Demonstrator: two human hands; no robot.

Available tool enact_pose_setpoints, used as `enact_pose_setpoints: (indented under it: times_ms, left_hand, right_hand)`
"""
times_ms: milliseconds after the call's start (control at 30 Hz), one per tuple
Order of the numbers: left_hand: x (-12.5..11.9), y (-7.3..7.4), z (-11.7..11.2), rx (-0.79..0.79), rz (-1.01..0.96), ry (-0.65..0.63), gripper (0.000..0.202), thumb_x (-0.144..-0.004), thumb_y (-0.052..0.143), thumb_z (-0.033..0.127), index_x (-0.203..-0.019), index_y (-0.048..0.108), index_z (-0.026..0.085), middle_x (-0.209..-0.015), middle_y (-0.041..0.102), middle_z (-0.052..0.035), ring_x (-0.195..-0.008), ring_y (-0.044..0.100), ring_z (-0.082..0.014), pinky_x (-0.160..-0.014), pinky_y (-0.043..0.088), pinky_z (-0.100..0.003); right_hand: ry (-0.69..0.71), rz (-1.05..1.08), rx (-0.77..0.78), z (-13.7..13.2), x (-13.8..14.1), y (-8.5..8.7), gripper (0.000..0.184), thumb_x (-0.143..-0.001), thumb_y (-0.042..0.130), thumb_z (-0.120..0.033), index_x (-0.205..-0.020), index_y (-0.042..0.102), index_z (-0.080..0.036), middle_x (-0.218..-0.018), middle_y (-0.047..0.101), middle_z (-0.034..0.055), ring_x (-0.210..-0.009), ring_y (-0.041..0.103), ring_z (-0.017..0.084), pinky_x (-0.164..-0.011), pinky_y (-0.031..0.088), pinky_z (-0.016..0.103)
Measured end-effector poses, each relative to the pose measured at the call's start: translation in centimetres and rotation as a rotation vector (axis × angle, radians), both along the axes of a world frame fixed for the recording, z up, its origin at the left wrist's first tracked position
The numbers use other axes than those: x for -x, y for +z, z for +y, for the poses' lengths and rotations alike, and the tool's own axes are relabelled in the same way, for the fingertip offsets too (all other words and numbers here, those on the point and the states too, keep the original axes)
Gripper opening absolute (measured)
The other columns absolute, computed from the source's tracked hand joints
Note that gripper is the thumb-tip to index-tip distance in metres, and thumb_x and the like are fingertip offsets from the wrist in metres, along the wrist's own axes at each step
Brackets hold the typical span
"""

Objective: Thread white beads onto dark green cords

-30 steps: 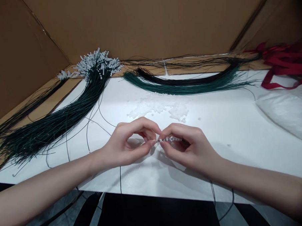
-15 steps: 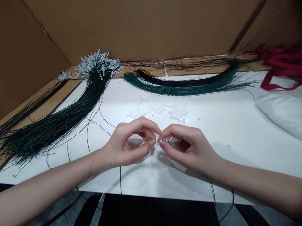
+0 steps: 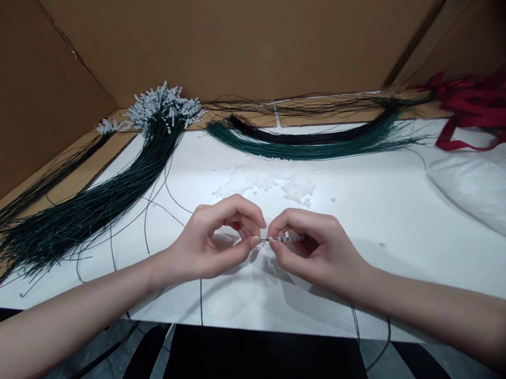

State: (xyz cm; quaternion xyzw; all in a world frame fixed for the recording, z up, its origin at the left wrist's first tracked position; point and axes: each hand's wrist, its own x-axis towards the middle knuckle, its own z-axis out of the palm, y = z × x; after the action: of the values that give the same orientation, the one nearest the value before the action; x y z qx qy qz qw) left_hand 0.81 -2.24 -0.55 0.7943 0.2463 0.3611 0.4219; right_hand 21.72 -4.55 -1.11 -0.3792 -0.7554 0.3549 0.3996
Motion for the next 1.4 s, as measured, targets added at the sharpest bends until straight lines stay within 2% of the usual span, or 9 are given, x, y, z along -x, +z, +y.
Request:
enact_pose_setpoints:
  times_ms: [200, 333, 567, 700, 1067, 1400]
  left_hand:
    - [0.28, 0.06, -0.04, 0.011, 0.006, 0.012, 0.025, -0.084, 0.064, 0.005, -0.104, 0.055, 0.016, -0.086, 0.061, -0.0027, -0.078, 0.062, -0.0129, -0.072, 0.052, -0.026]
    - [0.32, 0.16, 0.24, 0.014, 0.048, -0.008, 0.028, -0.086, 0.063, 0.009, -0.112, 0.053, 0.015, -0.09, 0.063, -0.0047, -0.082, 0.063, -0.0136, -0.075, 0.052, -0.026]
    - [0.32, -0.23, -0.02, 0.067, 0.078, -0.026, 0.024, -0.089, 0.061, 0.01, -0.11, 0.057, 0.021, -0.094, 0.063, -0.0036, -0.085, 0.064, -0.0121, -0.075, 0.053, -0.022]
    - [0.37, -0.24, -0.22, 0.082, 0.067, -0.007, 0.023, -0.088, 0.063, 0.01, -0.107, 0.058, 0.021, -0.092, 0.061, -0.0026, -0.084, 0.062, -0.0116, -0.077, 0.053, -0.023]
    - [0.35, -0.17, -0.12, 0.082, 0.041, -0.021, 0.023, -0.087, 0.064, 0.01, -0.107, 0.057, 0.019, -0.088, 0.061, -0.004, -0.079, 0.061, -0.0127, -0.071, 0.053, -0.023]
    - [0.41, -0.05, 0.04, 0.057, 0.05, -0.01, 0.023, -0.087, 0.064, 0.01, -0.107, 0.056, 0.018, -0.087, 0.062, -0.0036, -0.079, 0.062, -0.0127, -0.072, 0.052, -0.023]
  right_hand:
    - [0.005, -0.02, 0.023, 0.06, -0.03, -0.12, 0.007, -0.079, 0.06, -0.008, -0.08, 0.064, -0.013, -0.056, 0.038, -0.008, -0.045, 0.03, 0.003, -0.043, 0.025, 0.019]
    - [0.007, -0.024, 0.031, 0.09, -0.08, -0.23, 0.005, -0.081, 0.06, -0.011, -0.081, 0.064, -0.014, -0.06, 0.046, -0.0059, -0.045, 0.032, 0.003, -0.043, 0.027, 0.02]
    - [0.007, -0.022, 0.019, 0.09, -0.03, -0.27, 0.003, -0.08, 0.061, -0.011, -0.08, 0.063, -0.013, -0.069, 0.054, -0.0027, -0.047, 0.032, 0.003, -0.043, 0.027, 0.02]
    - [0.02, -0.023, 0.013, 0.16, -0.08, -0.35, 0.005, -0.079, 0.061, -0.01, -0.08, 0.061, -0.015, -0.068, 0.052, -0.0035, -0.047, 0.032, 0.003, -0.043, 0.026, 0.02]
    - [0.021, -0.01, 0.033, 0.04, 0.03, -0.14, 0.009, -0.075, 0.06, -0.007, -0.077, 0.059, -0.016, -0.063, 0.049, -0.0045, -0.047, 0.032, 0.004, -0.041, 0.025, 0.019]
    - [0.023, -0.027, 0.041, -0.11, -0.04, -0.38, 0.014, -0.075, 0.061, -0.009, -0.087, 0.062, -0.016, -0.06, 0.045, -0.0066, -0.046, 0.032, 0.005, -0.042, 0.026, 0.019]
